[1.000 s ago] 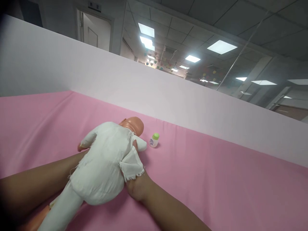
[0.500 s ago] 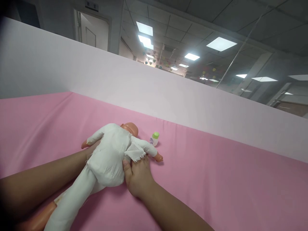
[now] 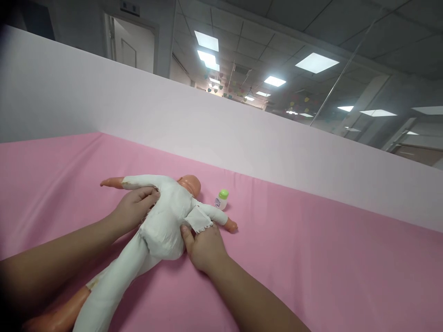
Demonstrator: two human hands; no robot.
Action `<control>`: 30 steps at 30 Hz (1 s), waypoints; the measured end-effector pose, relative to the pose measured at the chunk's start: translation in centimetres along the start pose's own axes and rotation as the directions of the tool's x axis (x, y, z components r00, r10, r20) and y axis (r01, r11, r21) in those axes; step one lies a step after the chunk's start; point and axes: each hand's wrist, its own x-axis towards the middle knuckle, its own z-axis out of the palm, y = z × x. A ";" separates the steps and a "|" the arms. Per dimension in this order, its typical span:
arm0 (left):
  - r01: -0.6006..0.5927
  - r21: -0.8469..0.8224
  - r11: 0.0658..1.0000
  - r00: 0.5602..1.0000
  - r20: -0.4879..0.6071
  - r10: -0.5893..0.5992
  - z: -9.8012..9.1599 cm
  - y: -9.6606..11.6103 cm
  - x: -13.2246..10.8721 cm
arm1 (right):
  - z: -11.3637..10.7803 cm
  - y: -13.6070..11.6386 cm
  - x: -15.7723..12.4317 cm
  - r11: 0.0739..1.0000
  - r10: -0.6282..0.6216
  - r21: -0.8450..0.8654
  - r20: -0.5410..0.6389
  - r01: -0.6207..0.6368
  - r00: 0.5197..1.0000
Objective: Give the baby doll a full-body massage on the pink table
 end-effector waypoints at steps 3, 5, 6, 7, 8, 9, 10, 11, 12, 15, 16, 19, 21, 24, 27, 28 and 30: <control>-0.151 -0.003 0.989 0.986 0.064 0.151 -0.3 0.7 -0.8 | 0.1 0.4 0.2 0.999 0.032 -0.009 -0.009 -0.032 0.999; -0.175 0.002 0.985 0.974 0.148 0.172 -0.3 1.0 -1.2 | 0.1 0.7 0.3 1.000 0.015 -0.012 -0.038 -0.015 0.999; -0.157 0.021 0.987 0.970 0.193 0.150 -0.4 1.1 -1.2 | 0.1 0.8 0.4 1.000 0.001 -0.012 -0.052 -0.002 0.999; -0.125 0.045 0.991 0.967 0.229 0.111 -0.4 1.1 -1.1 | 0.0 0.9 0.4 1.000 -0.008 -0.012 -0.062 0.008 0.998; -0.087 0.066 0.994 0.965 0.253 0.068 -0.4 1.0 -0.9 | -0.1 1.0 0.5 1.000 -0.012 -0.011 -0.068 0.011 0.998; -0.053 0.079 0.995 0.964 0.265 0.031 -0.6 0.8 -0.5 | -0.1 1.2 0.5 1.000 -0.008 -0.012 -0.074 0.007 0.997; -0.027 0.085 0.996 0.963 0.271 0.003 -0.7 0.5 -0.1 | -0.2 1.3 0.6 1.000 0.003 -0.013 -0.079 -0.004 0.997; -0.007 0.089 0.996 0.963 0.270 -0.017 -0.9 0.1 0.4 | -0.2 1.5 0.6 1.000 0.021 -0.017 -0.081 -0.023 0.996; 0.004 0.101 0.995 0.963 0.268 -0.031 -1.1 -0.4 0.9 | -0.2 1.7 0.6 0.999 0.044 -0.022 -0.080 -0.046 0.996; -0.031 0.177 0.984 0.958 0.286 -0.021 -1.7 -2.2 2.2 | -0.1 2.4 0.6 0.992 0.117 -0.036 -0.048 -0.119 0.992; -0.065 0.210 0.976 0.953 0.302 -0.002 -1.8 -2.7 2.4 | 0.0 2.6 0.6 0.990 0.136 -0.036 -0.031 -0.137 0.990; -0.191 0.337 0.922 0.928 0.368 0.058 -1.6 -3.4 2.7 | 0.2 2.9 0.6 0.985 0.170 -0.023 0.020 -0.170 0.985; -0.247 0.412 0.877 0.916 0.395 0.073 -1.3 -3.3 2.4 | 0.3 2.9 0.5 0.983 0.182 -0.015 0.046 -0.181 0.982; -0.287 0.466 0.837 0.914 0.395 0.093 -0.8 -2.2 1.6 | 0.3 2.5 0.3 0.985 0.172 -0.010 0.061 -0.172 0.983; -0.298 0.473 0.829 0.925 0.358 0.129 -0.4 -1.1 0.7 | 0.7 1.9 0.1 0.987 0.163 -0.008 0.035 -0.163 0.986; -0.294 0.462 0.837 0.929 0.344 0.136 -0.2 -0.8 0.5 | 0.8 1.7 0.0 0.986 0.167 -0.012 0.022 -0.167 0.986; -0.289 0.420 0.860 0.924 0.357 0.136 0.2 -0.6 0.0 | 1.0 1.2 -0.1 0.983 0.183 -0.026 0.003 -0.183 0.983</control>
